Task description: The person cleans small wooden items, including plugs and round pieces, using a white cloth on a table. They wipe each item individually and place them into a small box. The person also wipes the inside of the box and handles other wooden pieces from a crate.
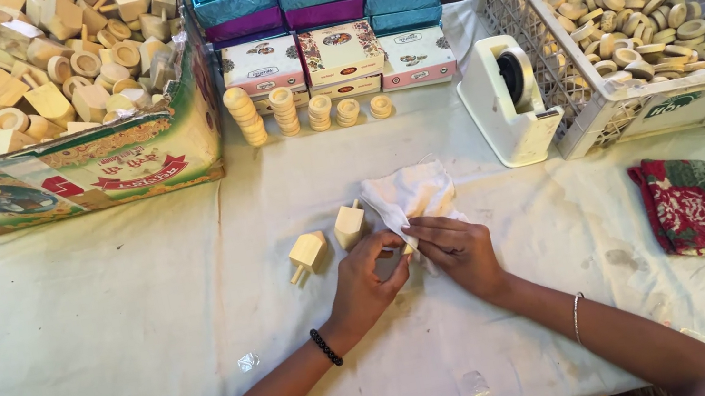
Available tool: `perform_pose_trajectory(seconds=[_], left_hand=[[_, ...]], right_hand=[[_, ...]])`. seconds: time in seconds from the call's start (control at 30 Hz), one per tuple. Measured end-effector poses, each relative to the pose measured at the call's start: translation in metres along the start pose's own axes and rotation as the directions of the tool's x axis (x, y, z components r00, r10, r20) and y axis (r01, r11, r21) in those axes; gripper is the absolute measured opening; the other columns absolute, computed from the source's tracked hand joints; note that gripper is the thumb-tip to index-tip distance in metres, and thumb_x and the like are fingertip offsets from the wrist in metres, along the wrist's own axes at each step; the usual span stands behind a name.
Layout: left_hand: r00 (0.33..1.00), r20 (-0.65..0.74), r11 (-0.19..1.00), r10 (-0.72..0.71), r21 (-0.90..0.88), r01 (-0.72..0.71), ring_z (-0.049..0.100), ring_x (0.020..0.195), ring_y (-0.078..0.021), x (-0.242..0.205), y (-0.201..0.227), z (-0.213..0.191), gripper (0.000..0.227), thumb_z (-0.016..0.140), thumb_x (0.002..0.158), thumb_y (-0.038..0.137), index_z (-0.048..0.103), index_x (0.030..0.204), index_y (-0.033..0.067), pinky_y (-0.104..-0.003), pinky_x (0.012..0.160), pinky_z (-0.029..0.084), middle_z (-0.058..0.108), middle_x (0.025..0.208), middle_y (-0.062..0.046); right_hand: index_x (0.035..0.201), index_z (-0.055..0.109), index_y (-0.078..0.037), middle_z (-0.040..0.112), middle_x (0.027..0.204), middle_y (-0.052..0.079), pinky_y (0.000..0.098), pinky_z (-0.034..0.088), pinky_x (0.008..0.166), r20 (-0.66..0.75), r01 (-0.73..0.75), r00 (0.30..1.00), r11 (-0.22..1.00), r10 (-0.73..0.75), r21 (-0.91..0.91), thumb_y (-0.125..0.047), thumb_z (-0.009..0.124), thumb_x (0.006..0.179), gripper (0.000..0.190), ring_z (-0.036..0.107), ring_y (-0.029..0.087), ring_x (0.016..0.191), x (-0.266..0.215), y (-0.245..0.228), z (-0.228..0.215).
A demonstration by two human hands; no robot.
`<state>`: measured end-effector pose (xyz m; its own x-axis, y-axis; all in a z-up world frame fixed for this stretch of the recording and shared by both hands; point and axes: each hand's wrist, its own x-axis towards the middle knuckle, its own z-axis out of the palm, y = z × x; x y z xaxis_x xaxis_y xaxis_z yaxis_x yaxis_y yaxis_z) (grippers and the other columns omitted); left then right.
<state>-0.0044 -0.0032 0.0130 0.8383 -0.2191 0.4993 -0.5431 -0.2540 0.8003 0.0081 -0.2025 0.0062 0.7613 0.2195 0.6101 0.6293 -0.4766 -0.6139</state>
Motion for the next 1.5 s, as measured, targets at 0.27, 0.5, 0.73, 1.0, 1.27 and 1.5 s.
perform_pose_trajectory(seconds=[0.27,0.5,0.73,1.0,1.27,1.5], left_hand=[[0.999,-0.033,1.000,-0.011,-0.002,0.011,0.078,0.092,-0.0240,-0.005,-0.009,0.001,0.019,0.077,0.087,0.008,0.071,0.104,0.0004,-0.031,0.078,0.063,0.077,0.107,-0.011],[0.999,-0.023,0.997,0.046,0.066,-0.045,0.077,0.094,-0.0243,-0.003,-0.001,-0.001,0.023,0.079,0.087,0.010,0.073,0.107,0.0009,-0.032,0.081,0.061,0.077,0.106,-0.011],[1.000,-0.028,0.998,-0.005,0.062,0.007,0.078,0.087,-0.0225,-0.007,-0.006,0.001,0.022,0.079,0.087,0.010,0.076,0.107,0.0009,-0.028,0.073,0.065,0.077,0.109,-0.011],[0.998,-0.053,0.999,0.035,0.031,-0.033,0.078,0.090,-0.0233,-0.005,-0.004,0.000,0.022,0.079,0.089,0.010,0.077,0.108,0.0009,-0.030,0.078,0.062,0.079,0.108,-0.011],[0.999,-0.032,0.999,0.035,0.037,-0.034,0.078,0.091,-0.0208,-0.008,-0.009,0.000,0.022,0.079,0.089,0.013,0.076,0.108,0.0010,-0.028,0.077,0.064,0.078,0.106,-0.011],[1.000,-0.017,1.000,0.002,-0.023,-0.002,0.079,0.090,-0.0198,-0.006,-0.003,-0.002,0.024,0.077,0.091,0.013,0.077,0.114,0.0032,-0.028,0.077,0.062,0.079,0.110,-0.010]], right_hand=[[0.118,0.076,-0.008,0.079,0.110,0.010,0.0277,0.061,0.077,0.022,-0.175,0.985,0.981,0.173,0.090,-0.003,0.078,0.085,0.033,0.078,0.017,0.086,-0.007,0.011,0.004],[0.118,0.076,-0.007,0.077,0.116,0.012,0.0278,0.060,0.084,-0.002,-0.083,0.997,0.992,0.083,0.091,0.000,0.076,0.087,0.032,0.077,0.017,0.096,-0.005,0.009,0.003],[0.116,0.078,-0.007,0.079,0.114,0.011,0.0265,0.060,0.080,0.035,-0.132,0.991,0.986,0.130,0.097,-0.002,0.076,0.086,0.030,0.077,0.015,0.091,-0.006,0.007,0.003],[0.118,0.077,-0.005,0.079,0.112,0.011,0.0267,0.059,0.080,-0.014,-0.153,0.988,0.982,0.156,0.113,-0.003,0.076,0.088,0.030,0.076,0.015,0.090,-0.007,0.009,0.004],[0.116,0.077,-0.007,0.079,0.113,0.011,0.0262,0.060,0.080,-0.005,-0.142,0.990,0.984,0.143,0.107,-0.002,0.077,0.086,0.030,0.077,0.013,0.090,-0.007,0.012,0.004],[0.124,0.079,-0.009,0.077,0.086,0.014,0.0273,0.053,0.066,0.058,-0.420,0.907,0.905,0.416,0.074,-0.005,0.080,0.089,0.034,0.063,0.016,0.070,-0.008,0.010,0.003]])
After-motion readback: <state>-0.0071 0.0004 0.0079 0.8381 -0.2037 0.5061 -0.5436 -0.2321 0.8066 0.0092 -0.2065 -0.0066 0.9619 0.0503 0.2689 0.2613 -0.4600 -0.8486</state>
